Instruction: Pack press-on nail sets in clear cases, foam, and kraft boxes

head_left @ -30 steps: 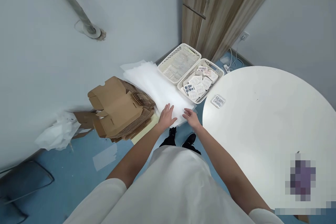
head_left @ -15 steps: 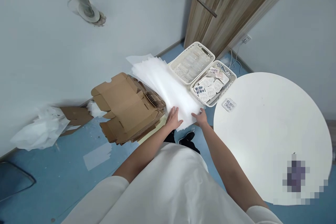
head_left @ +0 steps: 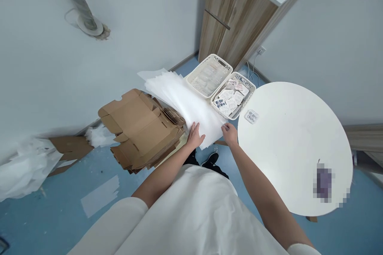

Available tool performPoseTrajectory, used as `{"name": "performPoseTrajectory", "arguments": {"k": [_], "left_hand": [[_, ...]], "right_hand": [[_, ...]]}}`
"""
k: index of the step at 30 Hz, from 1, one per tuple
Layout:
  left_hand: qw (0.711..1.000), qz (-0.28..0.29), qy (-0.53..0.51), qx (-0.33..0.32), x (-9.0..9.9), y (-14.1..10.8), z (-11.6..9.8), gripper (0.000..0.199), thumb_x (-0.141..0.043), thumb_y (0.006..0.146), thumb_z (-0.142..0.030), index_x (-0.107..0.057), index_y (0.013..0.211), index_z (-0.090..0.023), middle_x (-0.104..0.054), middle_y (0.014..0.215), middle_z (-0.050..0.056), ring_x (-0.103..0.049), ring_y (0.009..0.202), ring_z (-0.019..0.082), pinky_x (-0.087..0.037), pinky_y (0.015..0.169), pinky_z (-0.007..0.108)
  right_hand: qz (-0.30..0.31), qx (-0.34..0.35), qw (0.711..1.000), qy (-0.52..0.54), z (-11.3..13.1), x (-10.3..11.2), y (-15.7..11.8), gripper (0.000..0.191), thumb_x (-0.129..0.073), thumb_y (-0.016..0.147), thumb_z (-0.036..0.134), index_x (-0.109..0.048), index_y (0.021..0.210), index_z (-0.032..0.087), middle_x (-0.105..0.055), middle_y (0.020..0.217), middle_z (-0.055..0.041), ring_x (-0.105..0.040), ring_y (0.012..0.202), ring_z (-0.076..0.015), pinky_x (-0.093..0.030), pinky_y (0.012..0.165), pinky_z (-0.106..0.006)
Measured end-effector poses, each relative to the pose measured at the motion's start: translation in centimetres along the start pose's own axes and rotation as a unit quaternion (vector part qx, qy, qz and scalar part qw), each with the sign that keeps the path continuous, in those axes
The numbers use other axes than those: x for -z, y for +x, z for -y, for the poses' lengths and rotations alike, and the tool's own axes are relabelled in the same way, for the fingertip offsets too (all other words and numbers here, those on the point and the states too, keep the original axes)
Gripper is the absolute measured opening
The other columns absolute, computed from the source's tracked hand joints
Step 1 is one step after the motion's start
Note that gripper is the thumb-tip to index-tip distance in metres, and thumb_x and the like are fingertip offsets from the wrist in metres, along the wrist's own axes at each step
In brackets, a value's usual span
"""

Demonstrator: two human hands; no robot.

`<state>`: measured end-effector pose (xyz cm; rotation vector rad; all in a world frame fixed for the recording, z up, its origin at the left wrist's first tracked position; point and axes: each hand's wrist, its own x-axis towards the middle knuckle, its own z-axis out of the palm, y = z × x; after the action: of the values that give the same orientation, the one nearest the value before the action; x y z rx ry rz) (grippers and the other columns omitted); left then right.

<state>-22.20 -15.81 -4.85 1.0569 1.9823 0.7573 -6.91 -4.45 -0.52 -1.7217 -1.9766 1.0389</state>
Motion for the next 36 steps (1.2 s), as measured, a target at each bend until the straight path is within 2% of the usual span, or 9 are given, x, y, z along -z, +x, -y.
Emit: {"name": "performPoseTrajectory", "arguments": {"k": [3,8,12,15,18,21,24,30,36], "left_hand": [[0.999,-0.03,-0.017,-0.008,-0.1,-0.5,-0.4,0.066,-0.054,0.075,-0.03,-0.024,0.133,-0.017,-0.012,0.144,0.013,-0.017,0.131,0.027,-0.026,0.103,0.04],[0.996,-0.084,-0.025,-0.02,-0.7,-1.0,-1.3,0.063,-0.052,0.076,-0.03,-0.025,0.132,-0.018,-0.012,0.144,0.012,-0.013,0.132,0.025,-0.023,0.105,0.04],[0.991,-0.129,-0.035,0.011,-1.6,-1.0,-2.8,0.064,-0.05,0.078,-0.034,-0.022,0.133,-0.016,-0.009,0.144,0.014,-0.006,0.133,0.025,-0.019,0.107,0.04],[0.983,-0.141,-0.088,0.076,-2.8,-0.9,-4.9,0.071,-0.048,0.079,-0.041,-0.013,0.136,-0.015,-0.001,0.145,0.016,-0.012,0.133,0.026,-0.024,0.105,0.038],[0.963,-0.104,-0.205,0.138,-4.7,-1.1,-7.8,0.078,-0.046,0.08,-0.047,-0.002,0.137,-0.017,-0.003,0.145,0.018,-0.034,0.125,0.025,-0.039,0.094,0.035],[0.933,0.002,-0.333,0.137,-7.7,-1.6,-10.9,0.074,-0.046,0.08,-0.048,-0.005,0.136,-0.022,-0.033,0.136,0.015,-0.052,0.108,0.02,-0.05,0.077,0.03],[0.918,0.082,-0.377,0.094,-11.5,-2.1,-13.8,0.067,-0.052,0.079,-0.037,-0.015,0.134,-0.026,-0.054,0.117,0.01,-0.061,0.091,0.016,-0.051,0.068,0.027],[0.963,0.095,-0.251,0.014,-18.7,-2.0,-18.3,0.076,-0.059,0.072,-0.02,-0.016,0.135,-0.023,-0.048,0.123,0.014,-0.061,0.082,0.014,-0.05,0.066,0.026],[0.983,0.152,-0.075,-0.072,-23.5,-2.3,-20.6,0.076,-0.056,0.073,-0.017,-0.016,0.137,-0.02,-0.046,0.126,0.014,-0.059,0.082,0.013,-0.048,0.074,0.028]], "right_hand": [[-0.005,0.043,0.999,0.008,1.7,0.8,-0.5,0.023,-0.042,0.077,0.04,-0.054,0.08,0.02,-0.061,0.084,-0.0064,-0.055,0.079,-0.0204,-0.041,0.068,-0.032],[0.005,0.087,0.988,0.125,2.9,2.6,-1.2,0.025,-0.039,0.081,0.04,-0.051,0.09,0.02,-0.063,0.086,-0.0054,-0.06,0.076,-0.0176,-0.043,0.066,-0.03],[-0.052,0.104,0.981,0.153,2.2,5.4,-1.7,0.025,-0.042,0.08,0.04,-0.053,0.089,0.02,-0.062,0.085,-0.0051,-0.061,0.076,-0.0179,-0.044,0.068,-0.031],[-0.108,0.094,0.97,0.197,0.6,8.3,-2.3,0.026,-0.044,0.078,0.041,-0.053,0.089,0.019,-0.061,0.085,-0.0046,-0.061,0.076,-0.0178,-0.046,0.067,-0.032],[-0.159,0.064,0.947,0.27,-2.1,11.6,-3.4,0.026,-0.046,0.077,0.041,-0.051,0.088,0.018,-0.058,0.086,-0.0042,-0.061,0.074,-0.0166,-0.047,0.064,-0.03],[-0.215,0.026,0.922,0.32,-6.0,14.9,-4.9,0.025,-0.049,0.075,0.039,-0.05,0.089,0.019,-0.057,0.086,-0.0029,-0.061,0.074,-0.015,-0.047,0.064,-0.029],[-0.288,-0.025,0.892,0.349,-10.7,17.4,-6.7,0.023,-0.05,0.074,0.037,-0.049,0.089,0.02,-0.057,0.086,-0.0017,-0.059,0.076,-0.0131,-0.048,0.068,-0.029],[-0.368,-0.116,0.835,0.391,-20.4,20.3,-11.2,0.021,-0.053,0.07,0.035,-0.046,0.083,0.021,-0.058,0.087,-0.0016,-0.057,0.073,-0.0117,-0.05,0.067,-0.029],[-0.36,-0.209,0.825,0.383,-27.0,21.3,-16.7,0.028,-0.058,0.064,0.037,-0.043,0.081,0.022,-0.057,0.078,0.0001,-0.055,0.056,-0.0106,-0.048,0.053,-0.025]]}}
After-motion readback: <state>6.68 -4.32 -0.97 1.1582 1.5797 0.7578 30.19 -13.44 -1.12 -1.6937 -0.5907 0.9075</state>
